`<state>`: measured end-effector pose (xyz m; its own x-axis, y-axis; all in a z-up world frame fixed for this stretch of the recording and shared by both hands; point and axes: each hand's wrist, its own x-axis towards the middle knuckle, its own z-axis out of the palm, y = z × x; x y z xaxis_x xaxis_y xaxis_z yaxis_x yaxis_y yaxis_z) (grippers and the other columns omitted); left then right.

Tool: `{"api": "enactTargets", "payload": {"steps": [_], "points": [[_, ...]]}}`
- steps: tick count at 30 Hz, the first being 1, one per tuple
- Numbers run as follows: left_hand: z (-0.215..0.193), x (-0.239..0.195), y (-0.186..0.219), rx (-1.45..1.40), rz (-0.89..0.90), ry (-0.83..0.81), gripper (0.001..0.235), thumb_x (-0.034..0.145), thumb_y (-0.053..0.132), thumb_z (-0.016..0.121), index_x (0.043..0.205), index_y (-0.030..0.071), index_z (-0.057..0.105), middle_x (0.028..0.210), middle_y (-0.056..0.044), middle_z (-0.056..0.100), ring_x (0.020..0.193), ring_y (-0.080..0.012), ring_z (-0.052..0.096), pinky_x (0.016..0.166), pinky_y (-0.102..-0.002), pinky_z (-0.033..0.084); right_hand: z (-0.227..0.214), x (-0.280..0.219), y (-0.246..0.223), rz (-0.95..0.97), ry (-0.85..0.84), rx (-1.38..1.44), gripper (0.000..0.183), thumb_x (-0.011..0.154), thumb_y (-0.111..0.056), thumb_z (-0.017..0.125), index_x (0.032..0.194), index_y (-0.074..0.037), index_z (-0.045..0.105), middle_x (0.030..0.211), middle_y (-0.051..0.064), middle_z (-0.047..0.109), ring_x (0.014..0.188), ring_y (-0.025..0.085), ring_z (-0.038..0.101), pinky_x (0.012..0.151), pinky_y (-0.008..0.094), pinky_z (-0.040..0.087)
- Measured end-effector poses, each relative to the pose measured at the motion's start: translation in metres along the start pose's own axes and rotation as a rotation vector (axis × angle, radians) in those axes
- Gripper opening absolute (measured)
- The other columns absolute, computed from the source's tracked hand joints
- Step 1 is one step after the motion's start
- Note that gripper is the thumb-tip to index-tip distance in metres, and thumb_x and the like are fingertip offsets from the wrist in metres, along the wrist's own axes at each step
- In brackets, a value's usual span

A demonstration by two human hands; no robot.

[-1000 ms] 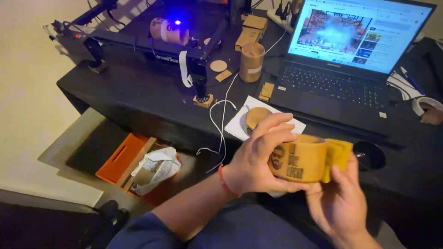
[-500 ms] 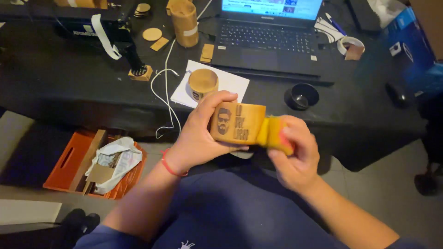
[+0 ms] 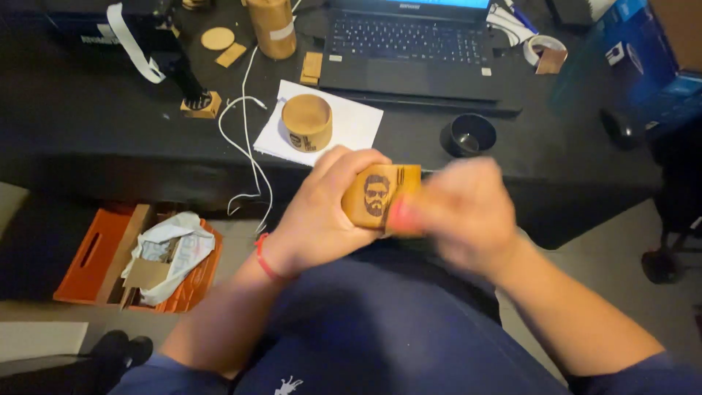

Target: The person polishes the interior and exterior of a wooden cup using a yellow sponge. They dip the sponge into a small black bowl of liquid and apply it to the cup's surface. The person then picks up a second wooden cup from the floor and polishes it in the same manner.

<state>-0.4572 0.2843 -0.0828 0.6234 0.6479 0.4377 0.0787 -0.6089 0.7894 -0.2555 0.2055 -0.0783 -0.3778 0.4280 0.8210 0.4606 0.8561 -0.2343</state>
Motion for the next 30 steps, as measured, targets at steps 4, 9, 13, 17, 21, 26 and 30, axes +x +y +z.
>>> {"api": "enactTargets", "payload": {"steps": [4,9,13,17,21,26,30], "points": [[-0.006,0.003,0.013,0.073,0.046,-0.035,0.076,0.057,0.01,0.086,0.127,0.019,0.058,0.105,-0.012,0.058,0.105,-0.0371,0.059,0.094,-0.046,0.05,-0.002,0.032,-0.018,0.461,0.164,0.136,0.02,0.084,-0.007,0.073,0.069,-0.007,0.06,0.064,0.003,0.047,0.056,0.018,0.043,0.055,0.035,0.035],[-0.007,0.0,0.013,0.197,0.138,0.042,0.08,0.054,0.003,0.081,0.131,0.015,0.058,0.104,-0.013,0.059,0.103,-0.04,0.058,0.093,-0.047,0.051,-0.01,0.016,-0.01,0.598,0.105,0.216,0.024,0.087,-0.01,0.07,0.071,-0.01,0.052,0.062,0.002,0.042,0.056,0.014,0.039,0.055,0.031,0.029],[-0.009,0.003,0.021,0.254,0.182,-0.02,0.075,0.062,0.011,0.078,0.132,0.009,0.051,0.12,-0.008,0.062,0.107,-0.0299,0.057,0.099,-0.038,0.042,-0.012,-0.003,0.008,0.24,0.034,-0.333,0.024,0.096,-0.009,0.069,0.12,-0.007,0.066,0.105,0.015,0.062,0.095,0.025,0.06,0.085,0.036,0.049],[0.002,0.003,0.01,0.289,0.186,0.034,0.063,0.07,0.013,0.076,0.128,0.006,0.055,0.099,-0.011,0.063,0.092,-0.0322,0.056,0.088,-0.039,0.045,0.012,0.008,-0.011,0.109,-0.031,-0.195,0.021,0.098,-0.007,0.061,0.117,-0.016,0.064,0.064,-0.001,0.047,0.046,0.019,0.035,0.048,0.034,0.028],[0.009,0.004,0.009,0.239,0.268,-0.02,0.051,0.084,0.009,0.061,0.134,0.005,0.053,0.108,-0.012,0.066,0.091,-0.0311,0.058,0.087,-0.039,0.044,0.012,0.016,-0.01,-0.002,0.021,-0.313,0.013,0.095,-0.003,0.07,0.108,-0.006,0.067,0.065,0.003,0.04,0.049,0.019,0.036,0.047,0.036,0.023],[0.002,0.002,0.003,0.161,0.078,0.03,0.065,0.062,0.017,0.087,0.118,0.006,0.057,0.108,-0.008,0.063,0.099,-0.0255,0.058,0.088,-0.033,0.045,-0.004,-0.003,0.005,0.069,0.059,-0.304,0.019,0.096,-0.009,0.062,0.113,-0.013,0.068,0.091,0.009,0.061,0.073,0.024,0.058,0.069,0.038,0.044],[0.007,0.0,0.001,0.169,0.107,0.021,0.052,0.071,0.016,0.075,0.118,0.003,0.058,0.101,-0.011,0.062,0.094,-0.0283,0.057,0.086,-0.036,0.046,0.0,0.021,-0.015,0.028,-0.057,-0.489,0.023,0.1,-0.025,0.052,0.109,-0.016,0.071,0.086,0.003,0.057,0.072,0.021,0.054,0.073,0.044,0.026]]}}
